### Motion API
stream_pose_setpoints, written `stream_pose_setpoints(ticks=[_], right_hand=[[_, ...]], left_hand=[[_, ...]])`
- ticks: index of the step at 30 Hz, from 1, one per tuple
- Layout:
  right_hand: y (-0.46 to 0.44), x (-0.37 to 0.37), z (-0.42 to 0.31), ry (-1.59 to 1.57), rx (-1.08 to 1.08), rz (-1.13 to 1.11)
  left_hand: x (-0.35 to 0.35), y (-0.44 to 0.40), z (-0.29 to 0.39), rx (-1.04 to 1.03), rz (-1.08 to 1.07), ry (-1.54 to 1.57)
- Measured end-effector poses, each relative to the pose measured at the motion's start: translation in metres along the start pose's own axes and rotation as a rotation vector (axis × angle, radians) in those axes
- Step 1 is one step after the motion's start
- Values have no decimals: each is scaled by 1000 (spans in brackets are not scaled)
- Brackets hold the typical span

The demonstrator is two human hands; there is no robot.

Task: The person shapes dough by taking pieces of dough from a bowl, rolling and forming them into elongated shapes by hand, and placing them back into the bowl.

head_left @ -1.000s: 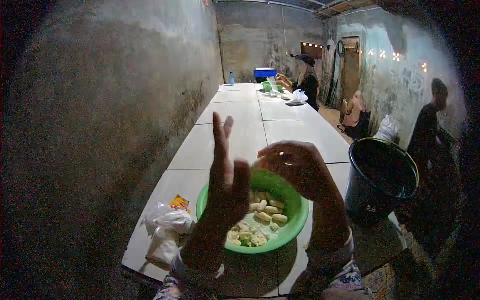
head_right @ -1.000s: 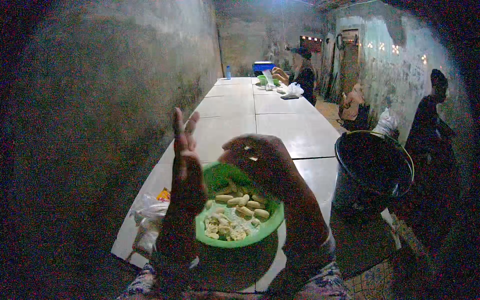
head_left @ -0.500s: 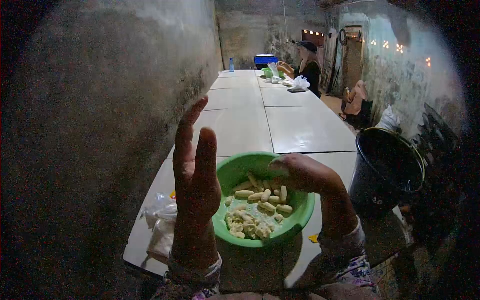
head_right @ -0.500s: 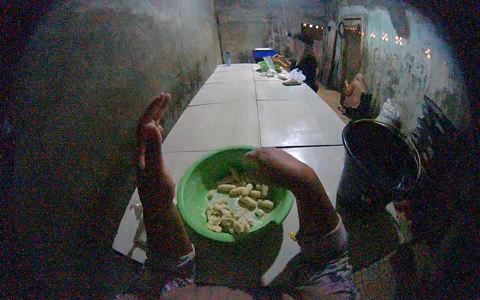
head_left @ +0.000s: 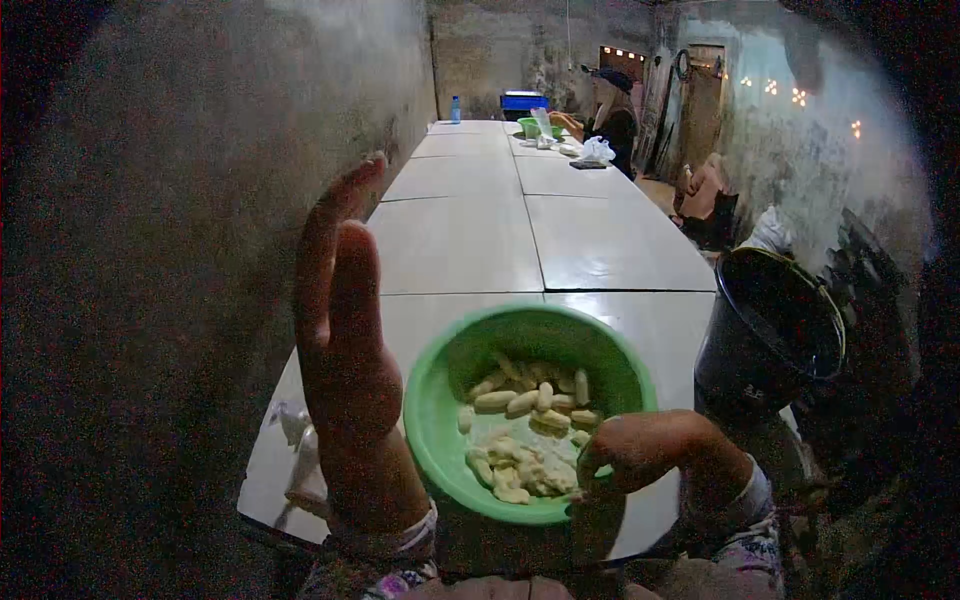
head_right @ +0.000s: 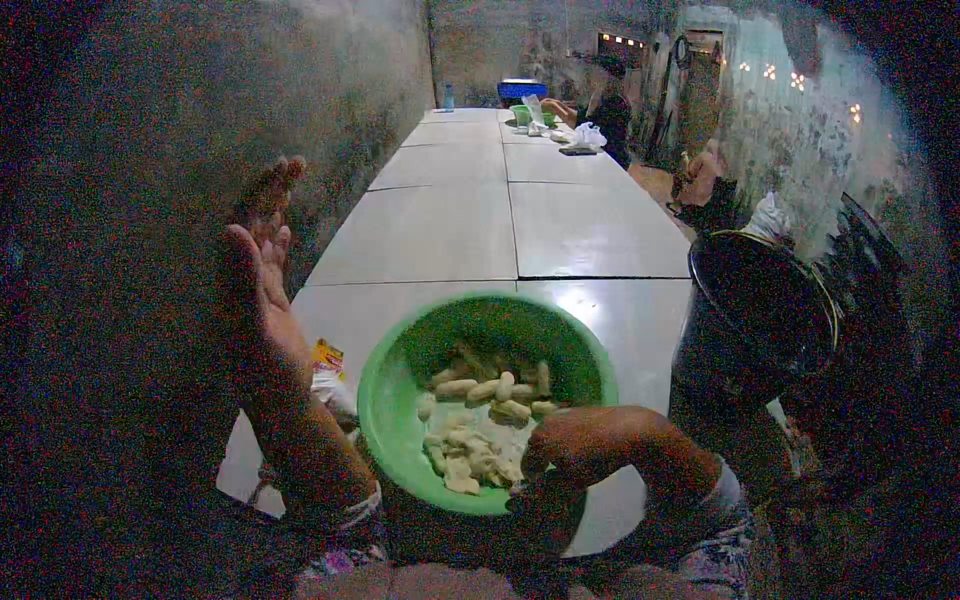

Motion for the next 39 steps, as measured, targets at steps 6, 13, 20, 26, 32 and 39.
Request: stream_pose_setpoints(ticks=[6,13,20,26,32,39], right_hand=[[5,8,62,149,-248,266],[-17,-11,72,214,-285,240],[-24,-18,80,223,-327,193],[-30,-23,49,96,-161,-47],[-29,-40,36,104,-192,-262],[-37,-53,54,-115,68,-69]], left_hand=[[9,-5,-20,4,22,-3],[-2,-4,-9,-80,-111,28],[-16,2,-20,-67,-178,143],[-23,11,-18,85,-222,65],[-37,7,1,191,-224,71],[-39,7,-13,150,-284,54]])
Point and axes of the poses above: each hand's wrist, its own y-axis away from the middle knuckle, its own x-axis out of the back of the hand, z = x × y, the point moved 9 cm from there along -y, towards the middle knuckle, and after that the axes turned 6 degrees about -z, right-handed, at the moved point
